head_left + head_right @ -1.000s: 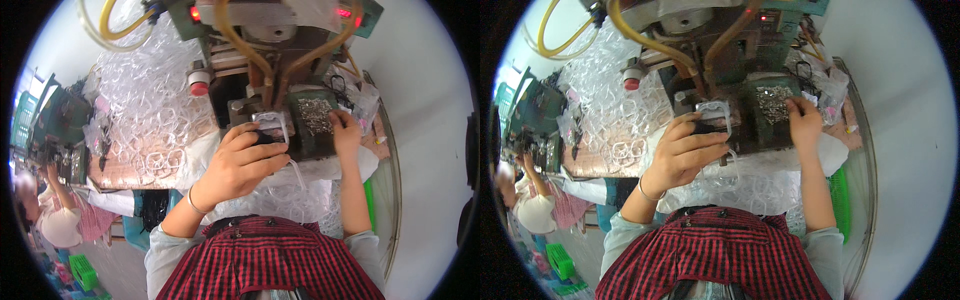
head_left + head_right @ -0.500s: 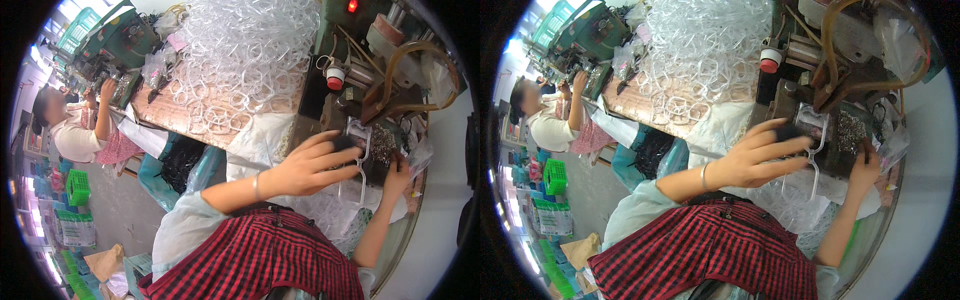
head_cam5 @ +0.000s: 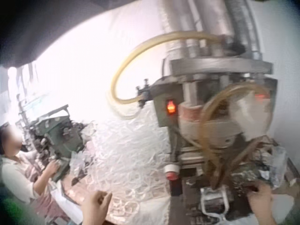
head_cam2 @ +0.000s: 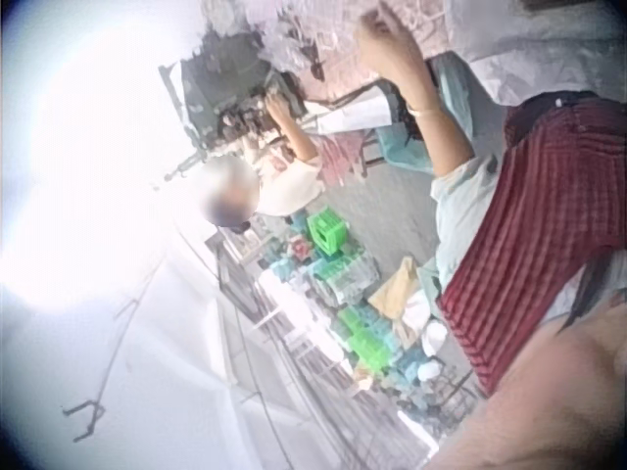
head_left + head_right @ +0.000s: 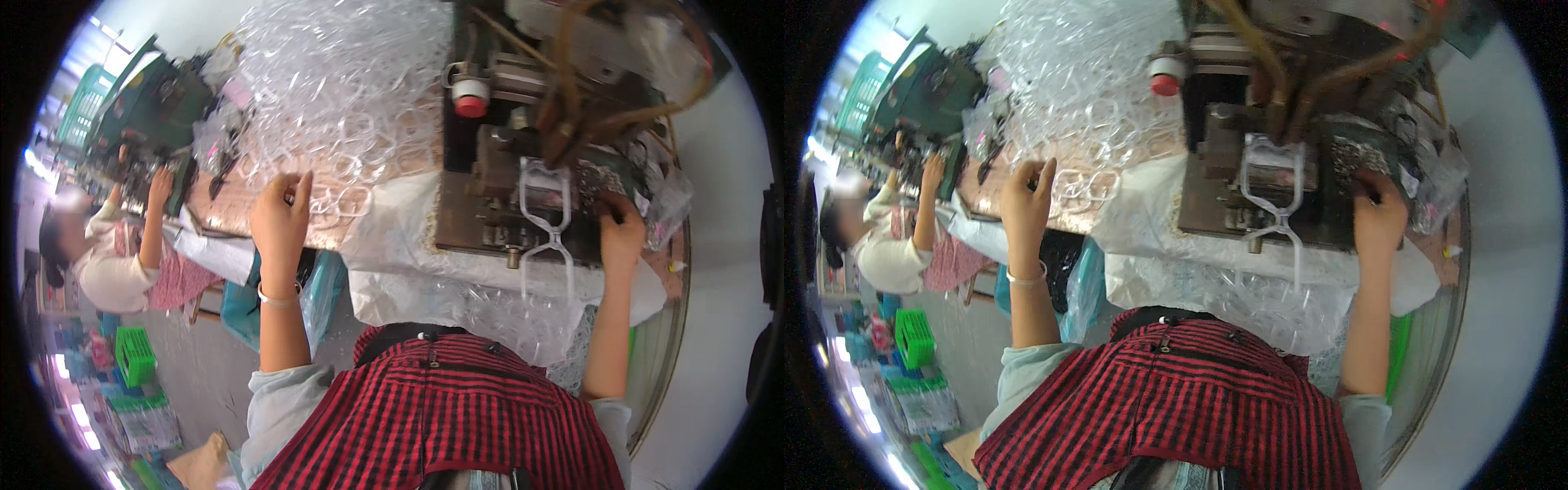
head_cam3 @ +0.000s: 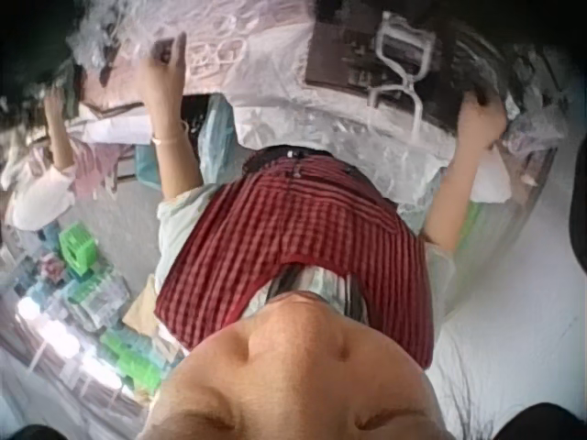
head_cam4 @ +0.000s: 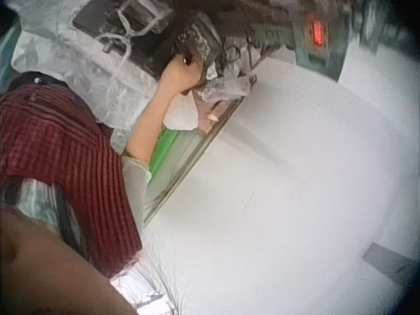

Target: The person places a sheet of bubble wrap on the workbench, then repeatedly picks up clear plastic frames and small metal components, inserts them into a press machine, and removes the assembled units. The person handles the parts one at a time and places the finished assemblies on the work surface.

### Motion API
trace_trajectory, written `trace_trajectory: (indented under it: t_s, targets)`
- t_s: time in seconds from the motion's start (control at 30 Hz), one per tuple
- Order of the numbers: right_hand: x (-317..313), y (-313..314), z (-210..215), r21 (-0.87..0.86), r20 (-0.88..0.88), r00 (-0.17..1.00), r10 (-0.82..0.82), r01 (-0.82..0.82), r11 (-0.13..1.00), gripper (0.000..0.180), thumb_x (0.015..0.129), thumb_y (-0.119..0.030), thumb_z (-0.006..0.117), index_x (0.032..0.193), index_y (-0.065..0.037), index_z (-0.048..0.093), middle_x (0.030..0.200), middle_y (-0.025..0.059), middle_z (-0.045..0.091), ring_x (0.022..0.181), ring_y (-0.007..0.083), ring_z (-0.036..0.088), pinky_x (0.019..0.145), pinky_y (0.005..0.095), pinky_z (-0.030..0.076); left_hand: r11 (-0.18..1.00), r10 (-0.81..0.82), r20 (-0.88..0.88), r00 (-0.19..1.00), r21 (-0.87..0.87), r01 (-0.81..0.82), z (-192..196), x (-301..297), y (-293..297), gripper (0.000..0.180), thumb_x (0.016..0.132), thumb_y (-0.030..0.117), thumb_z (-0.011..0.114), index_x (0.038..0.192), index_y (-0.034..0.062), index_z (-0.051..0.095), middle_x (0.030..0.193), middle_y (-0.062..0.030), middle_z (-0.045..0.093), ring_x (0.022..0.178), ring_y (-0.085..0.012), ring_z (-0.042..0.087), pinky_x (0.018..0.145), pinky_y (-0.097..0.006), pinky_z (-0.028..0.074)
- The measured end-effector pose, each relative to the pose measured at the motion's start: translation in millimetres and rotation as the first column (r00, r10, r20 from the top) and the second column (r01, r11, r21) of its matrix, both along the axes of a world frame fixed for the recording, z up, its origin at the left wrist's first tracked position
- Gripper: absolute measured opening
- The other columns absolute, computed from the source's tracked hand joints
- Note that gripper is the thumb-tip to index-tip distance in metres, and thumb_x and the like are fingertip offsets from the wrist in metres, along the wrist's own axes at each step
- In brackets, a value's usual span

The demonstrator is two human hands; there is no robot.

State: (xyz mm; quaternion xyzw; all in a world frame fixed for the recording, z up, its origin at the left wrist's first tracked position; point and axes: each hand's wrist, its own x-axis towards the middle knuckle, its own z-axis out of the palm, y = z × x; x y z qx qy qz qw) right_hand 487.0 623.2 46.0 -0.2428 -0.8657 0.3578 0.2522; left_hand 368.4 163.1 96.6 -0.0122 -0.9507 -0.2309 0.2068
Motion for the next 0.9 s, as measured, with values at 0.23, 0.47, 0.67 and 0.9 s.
trace_trajectory:
  t_s: [0.23, 0.47, 0.67, 0.9]
  targets:
    - [48, -8, 0, 0.058, -0.118, 0.984, -0.131, 0.138, 0.989, 0.017, 0.085, -0.001, 0.07, 0.101, -0.004, 0.074, 0.098, 0.0122, 0.073, 0.091, 0.0265, 0.069, 0.085, 0.0331, 0.052, 0.946, 0.044, 0.176, 0.983, 0.309, -0.097, -110, -29, -13, 0.027, 0.087, 0.027, 0.078, 0.083, 0.0008, 0.074, 0.069, -0.0051, 0.07, 0.062, -0.0154, 0.064, 0.061, -0.033, 0.051]
    - [42, -42, 55, -0.244, -0.37, 0.911, 0.184, -0.287, 0.926, 0.016, 0.087, 0.0, 0.072, 0.102, -0.001, 0.073, 0.098, 0.0065, 0.074, 0.092, 0.0144, 0.068, 0.085, 0.0284, 0.052, 0.087, -0.399, -0.366, 0.841, 0.897, 0.432, -9, -3, 53, 0.012, 0.1, 0.005, 0.058, 0.11, -0.0004, 0.062, 0.093, -0.0094, 0.067, 0.079, -0.0167, 0.065, 0.071, -0.032, 0.055]
    - [-36, -85, 71, -0.294, -0.501, 0.833, 0.235, -0.419, 0.859, 0.041, 0.084, -0.001, 0.075, 0.122, 0.004, 0.06, 0.099, 0.0115, 0.073, 0.093, 0.0151, 0.069, 0.085, 0.0292, 0.053, 0.016, -0.384, -0.618, 0.686, 0.739, 0.674, 17, 15, 130, 0.016, 0.102, 0.009, 0.051, 0.11, -0.0027, 0.058, 0.108, -0.0179, 0.064, 0.097, -0.0237, 0.061, 0.087, -0.041, 0.054]
    - [-35, -95, 67, -0.497, -0.531, 0.833, 0.155, -0.454, 0.74, 0.049, 0.085, 0.004, 0.071, 0.13, 0.003, 0.053, 0.106, 0.0098, 0.071, 0.098, 0.0143, 0.066, 0.088, 0.0276, 0.051, -0.242, -0.773, -0.592, 0.228, 0.607, 0.757, 32, 62, 148, 0.012, 0.096, 0.013, 0.061, 0.094, 0.0015, 0.061, 0.099, -0.0209, 0.065, 0.088, -0.025, 0.062, 0.07, -0.032, 0.05]
